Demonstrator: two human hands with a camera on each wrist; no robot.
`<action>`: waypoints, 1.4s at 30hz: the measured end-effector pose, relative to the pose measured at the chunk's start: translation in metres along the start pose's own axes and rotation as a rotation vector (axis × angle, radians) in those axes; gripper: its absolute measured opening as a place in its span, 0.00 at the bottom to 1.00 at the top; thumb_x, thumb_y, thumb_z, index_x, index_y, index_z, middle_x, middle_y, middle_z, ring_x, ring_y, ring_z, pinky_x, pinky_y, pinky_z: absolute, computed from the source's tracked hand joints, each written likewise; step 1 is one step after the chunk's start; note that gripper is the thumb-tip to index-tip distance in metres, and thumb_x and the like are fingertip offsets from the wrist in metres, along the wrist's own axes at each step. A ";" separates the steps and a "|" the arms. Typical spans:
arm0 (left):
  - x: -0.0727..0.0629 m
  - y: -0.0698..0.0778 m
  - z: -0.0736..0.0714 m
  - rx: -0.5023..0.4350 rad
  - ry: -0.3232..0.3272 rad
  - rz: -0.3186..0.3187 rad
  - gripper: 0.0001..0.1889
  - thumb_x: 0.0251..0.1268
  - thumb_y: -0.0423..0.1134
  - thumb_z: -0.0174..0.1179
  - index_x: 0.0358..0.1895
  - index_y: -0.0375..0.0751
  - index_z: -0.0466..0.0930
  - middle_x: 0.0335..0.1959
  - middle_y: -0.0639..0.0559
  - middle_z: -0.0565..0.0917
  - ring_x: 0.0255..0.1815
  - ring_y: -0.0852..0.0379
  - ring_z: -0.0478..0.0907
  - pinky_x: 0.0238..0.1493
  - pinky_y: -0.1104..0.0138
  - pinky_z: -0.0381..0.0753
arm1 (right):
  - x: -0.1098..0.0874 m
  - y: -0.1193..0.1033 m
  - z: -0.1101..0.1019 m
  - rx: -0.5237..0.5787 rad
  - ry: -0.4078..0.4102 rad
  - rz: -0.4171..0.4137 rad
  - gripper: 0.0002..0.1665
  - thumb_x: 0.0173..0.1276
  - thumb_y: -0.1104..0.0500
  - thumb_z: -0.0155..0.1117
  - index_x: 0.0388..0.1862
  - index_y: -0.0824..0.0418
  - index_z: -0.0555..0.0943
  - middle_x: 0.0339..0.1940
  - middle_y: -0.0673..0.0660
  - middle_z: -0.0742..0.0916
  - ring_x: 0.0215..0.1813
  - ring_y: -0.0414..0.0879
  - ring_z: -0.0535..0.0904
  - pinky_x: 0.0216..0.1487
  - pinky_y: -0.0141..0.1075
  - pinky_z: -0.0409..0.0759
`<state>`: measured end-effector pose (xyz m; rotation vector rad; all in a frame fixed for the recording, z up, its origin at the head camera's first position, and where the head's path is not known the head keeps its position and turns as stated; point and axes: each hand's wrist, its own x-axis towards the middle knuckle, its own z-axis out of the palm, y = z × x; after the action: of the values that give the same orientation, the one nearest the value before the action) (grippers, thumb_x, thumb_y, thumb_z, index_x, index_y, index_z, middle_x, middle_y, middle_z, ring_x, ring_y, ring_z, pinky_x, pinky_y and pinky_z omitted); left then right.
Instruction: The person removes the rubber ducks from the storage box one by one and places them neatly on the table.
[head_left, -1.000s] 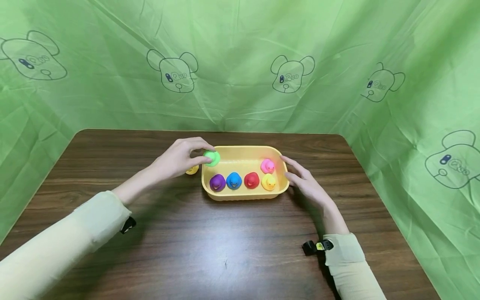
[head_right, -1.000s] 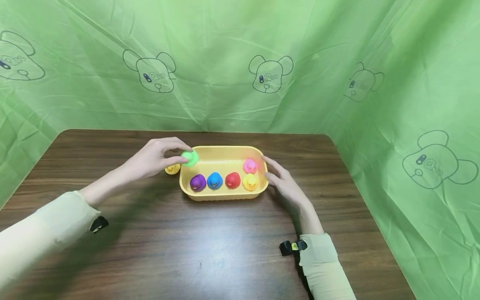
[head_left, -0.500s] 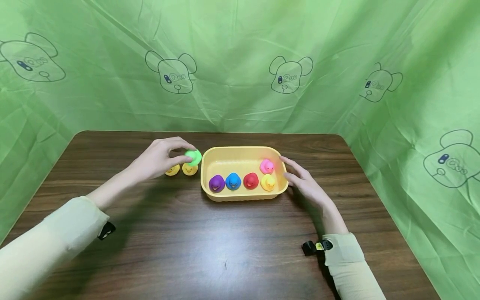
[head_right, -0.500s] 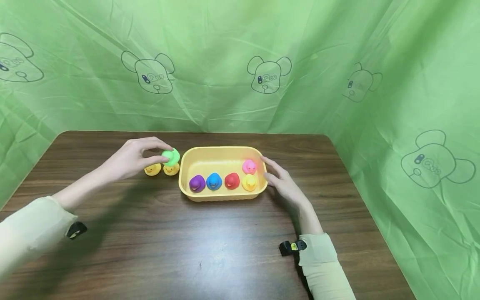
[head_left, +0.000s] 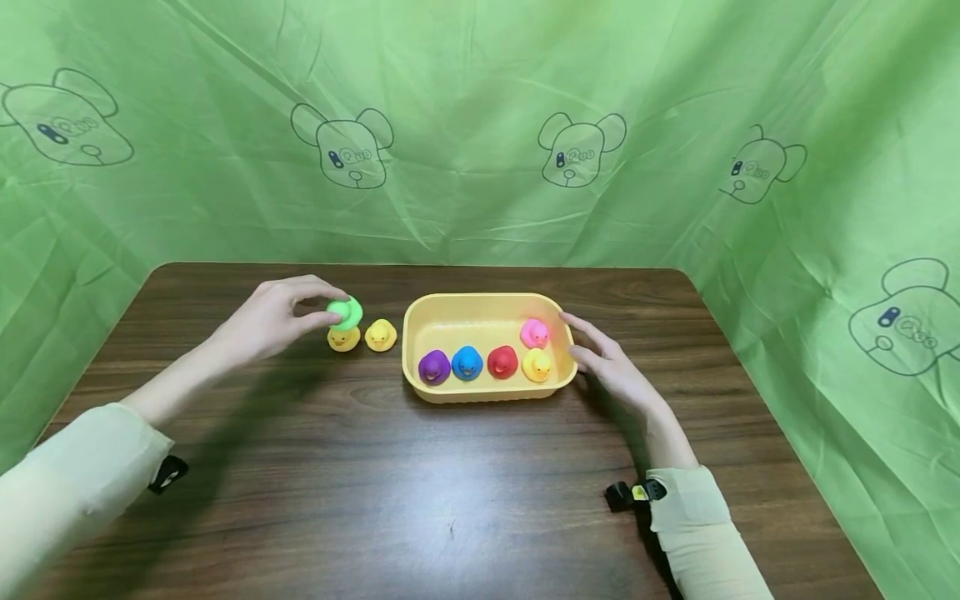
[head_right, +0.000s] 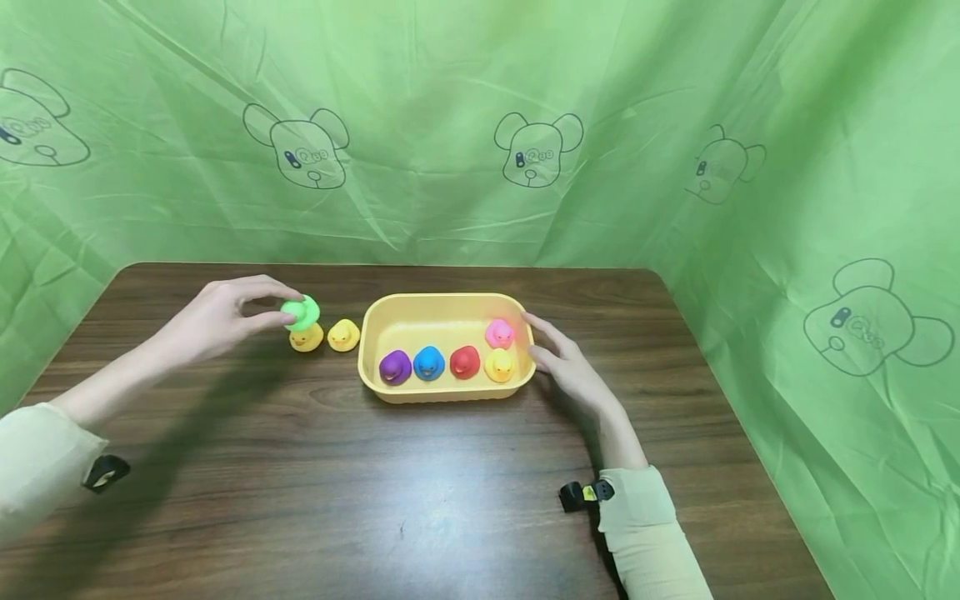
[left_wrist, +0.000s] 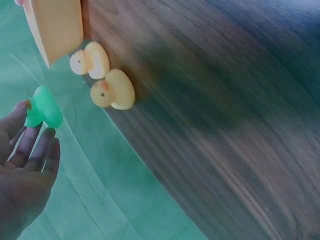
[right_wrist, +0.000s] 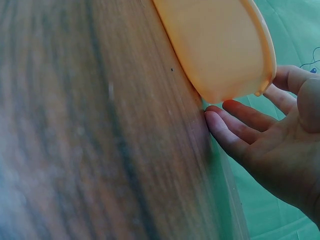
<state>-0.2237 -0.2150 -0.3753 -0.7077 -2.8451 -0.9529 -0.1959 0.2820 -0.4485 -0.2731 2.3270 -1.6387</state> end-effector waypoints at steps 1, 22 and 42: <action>-0.002 -0.002 -0.002 0.003 0.003 -0.006 0.15 0.68 0.42 0.69 0.56 0.51 0.87 0.53 0.53 0.89 0.60 0.47 0.84 0.62 0.47 0.80 | 0.000 0.000 0.000 0.002 -0.001 -0.002 0.33 0.83 0.55 0.53 0.83 0.44 0.60 0.82 0.56 0.67 0.70 0.48 0.73 0.57 0.24 0.78; -0.022 -0.037 -0.011 0.086 0.006 -0.066 0.17 0.68 0.44 0.69 0.58 0.45 0.86 0.57 0.44 0.87 0.58 0.41 0.83 0.58 0.43 0.78 | 0.001 0.001 0.001 0.007 -0.004 -0.022 0.33 0.83 0.57 0.52 0.83 0.48 0.60 0.82 0.58 0.67 0.73 0.54 0.72 0.59 0.24 0.78; -0.033 -0.061 -0.003 0.142 -0.014 -0.090 0.17 0.68 0.45 0.69 0.56 0.43 0.86 0.52 0.43 0.89 0.53 0.41 0.86 0.51 0.48 0.80 | 0.002 0.002 0.000 0.003 0.000 -0.017 0.33 0.82 0.58 0.52 0.83 0.45 0.60 0.83 0.54 0.65 0.73 0.54 0.71 0.57 0.24 0.78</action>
<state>-0.2212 -0.2729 -0.4136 -0.5795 -2.9424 -0.7481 -0.1981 0.2823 -0.4503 -0.2937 2.3285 -1.6497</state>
